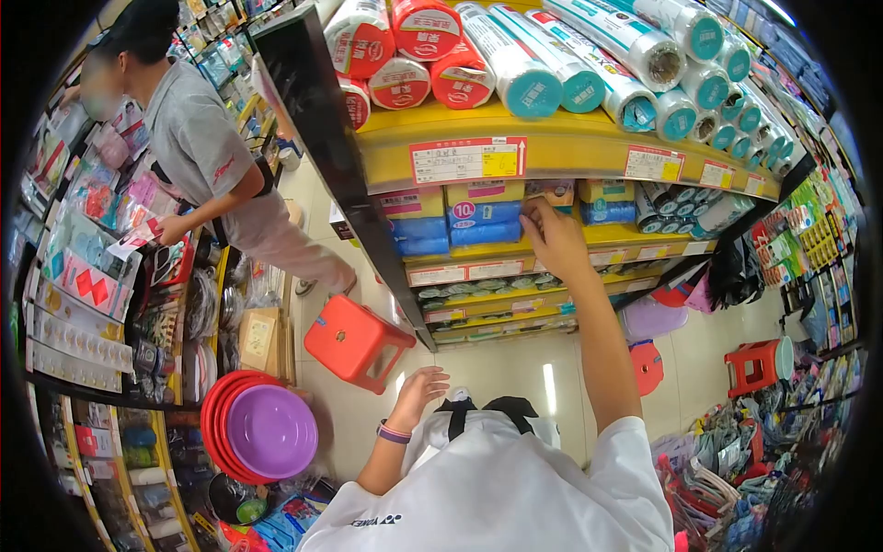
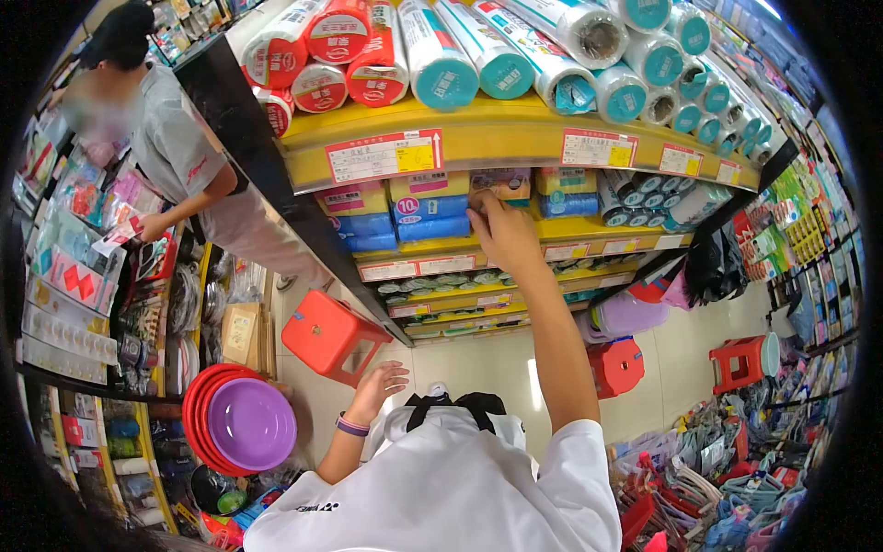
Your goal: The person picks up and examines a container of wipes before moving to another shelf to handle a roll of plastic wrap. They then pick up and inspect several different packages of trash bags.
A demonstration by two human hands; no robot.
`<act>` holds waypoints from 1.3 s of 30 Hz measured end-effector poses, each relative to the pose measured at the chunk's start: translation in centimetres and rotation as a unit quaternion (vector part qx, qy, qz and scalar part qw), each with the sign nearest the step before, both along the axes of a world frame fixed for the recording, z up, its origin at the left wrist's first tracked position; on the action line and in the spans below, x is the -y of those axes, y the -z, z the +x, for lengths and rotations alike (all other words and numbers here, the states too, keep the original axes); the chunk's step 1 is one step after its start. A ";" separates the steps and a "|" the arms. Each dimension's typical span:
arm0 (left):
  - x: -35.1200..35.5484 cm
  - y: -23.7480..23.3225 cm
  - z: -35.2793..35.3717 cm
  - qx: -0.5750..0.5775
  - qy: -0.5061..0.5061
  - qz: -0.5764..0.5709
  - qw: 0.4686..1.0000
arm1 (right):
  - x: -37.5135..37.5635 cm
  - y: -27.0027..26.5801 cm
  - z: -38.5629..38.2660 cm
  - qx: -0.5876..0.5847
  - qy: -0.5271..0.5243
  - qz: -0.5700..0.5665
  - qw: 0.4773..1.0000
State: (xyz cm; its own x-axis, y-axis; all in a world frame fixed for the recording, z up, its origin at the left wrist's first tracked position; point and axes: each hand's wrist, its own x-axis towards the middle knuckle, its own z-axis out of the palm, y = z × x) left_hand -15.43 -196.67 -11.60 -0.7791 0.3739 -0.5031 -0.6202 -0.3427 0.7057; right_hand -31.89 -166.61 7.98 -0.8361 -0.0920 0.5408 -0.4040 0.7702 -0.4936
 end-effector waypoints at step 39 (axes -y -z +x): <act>-3.2 -1.3 0.3 -0.037 -0.017 0.004 0.999 | -8.5 -2.7 2.4 -0.112 0.221 -0.116 0.962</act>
